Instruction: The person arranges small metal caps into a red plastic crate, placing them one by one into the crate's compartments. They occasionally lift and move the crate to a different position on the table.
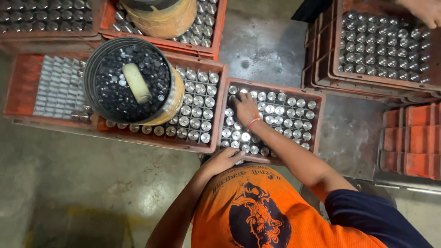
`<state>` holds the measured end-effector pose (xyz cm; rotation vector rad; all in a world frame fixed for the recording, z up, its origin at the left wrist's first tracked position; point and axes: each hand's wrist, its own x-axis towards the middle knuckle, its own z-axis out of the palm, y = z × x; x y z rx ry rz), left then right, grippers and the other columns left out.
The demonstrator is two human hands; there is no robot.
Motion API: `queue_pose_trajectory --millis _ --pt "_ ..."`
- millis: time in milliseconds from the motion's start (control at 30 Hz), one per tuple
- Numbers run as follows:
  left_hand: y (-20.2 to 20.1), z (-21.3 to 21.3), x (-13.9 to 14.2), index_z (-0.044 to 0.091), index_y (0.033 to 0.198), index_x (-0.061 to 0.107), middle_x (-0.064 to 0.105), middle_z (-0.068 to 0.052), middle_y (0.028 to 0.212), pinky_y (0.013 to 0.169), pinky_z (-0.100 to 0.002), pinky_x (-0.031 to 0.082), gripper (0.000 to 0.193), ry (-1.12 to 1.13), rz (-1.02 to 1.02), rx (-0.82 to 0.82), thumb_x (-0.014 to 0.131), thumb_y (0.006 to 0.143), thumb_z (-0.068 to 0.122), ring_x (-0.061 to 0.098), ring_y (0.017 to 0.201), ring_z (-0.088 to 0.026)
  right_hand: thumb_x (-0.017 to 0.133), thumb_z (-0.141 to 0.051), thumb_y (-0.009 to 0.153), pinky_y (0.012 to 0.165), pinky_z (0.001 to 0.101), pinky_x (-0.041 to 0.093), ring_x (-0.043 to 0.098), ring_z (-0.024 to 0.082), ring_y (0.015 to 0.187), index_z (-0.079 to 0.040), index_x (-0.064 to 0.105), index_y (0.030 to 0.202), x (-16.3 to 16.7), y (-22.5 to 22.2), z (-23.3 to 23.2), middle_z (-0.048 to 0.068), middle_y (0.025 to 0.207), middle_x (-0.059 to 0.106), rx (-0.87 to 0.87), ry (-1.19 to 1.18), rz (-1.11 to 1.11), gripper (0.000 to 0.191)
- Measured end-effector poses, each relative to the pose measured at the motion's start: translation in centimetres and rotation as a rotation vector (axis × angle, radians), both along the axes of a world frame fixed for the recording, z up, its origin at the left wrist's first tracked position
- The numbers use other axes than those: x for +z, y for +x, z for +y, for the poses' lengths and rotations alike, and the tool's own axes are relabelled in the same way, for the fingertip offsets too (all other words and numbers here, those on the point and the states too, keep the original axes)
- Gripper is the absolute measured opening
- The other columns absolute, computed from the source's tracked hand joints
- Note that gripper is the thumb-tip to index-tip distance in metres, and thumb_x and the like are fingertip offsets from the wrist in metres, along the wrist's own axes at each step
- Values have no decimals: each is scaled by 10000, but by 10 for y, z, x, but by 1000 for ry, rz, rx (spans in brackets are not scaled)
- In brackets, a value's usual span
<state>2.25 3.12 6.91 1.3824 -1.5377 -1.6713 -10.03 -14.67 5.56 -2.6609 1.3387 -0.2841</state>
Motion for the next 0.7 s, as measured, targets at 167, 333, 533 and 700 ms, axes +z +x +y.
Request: queue_pose_trajectory --millis 167,333,533,700 --pt "-2 5 -21 -12 845 632 594 -82 701 630 -338 463 472 49 51 66 527 1071 388 539 639 -141 654 -342 941 879 445 522 673 320 960 -68 728 1157 23 -23 38 158 1021 724 -46 440 -386 356" --pt "-12 4 10 93 835 591 492 39 655 449 -235 341 363 404 417 373 510 1066 361 446 525 -60 543 -430 1059 711 330 533 667 149 773 -8 737 1085 18 -68 96 76 890 738 -153 920 -672 465" --pt "37 -52 119 121 714 528 466 38 545 295 -233 344 470 171 268 625 466 1055 438 418 380 -52 475 -351 1080 635 231 509 616 57 682 -16 744 1075 15 -92 116 -6 818 724 -308 968 -823 430" --pt "141 -202 197 158 935 552 584 53 721 442 -224 433 255 -531 424 797 543 1064 378 558 542 -55 478 -366 1077 611 252 497 616 72 659 -16 755 1055 26 -108 121 27 780 712 -374 797 -809 447"
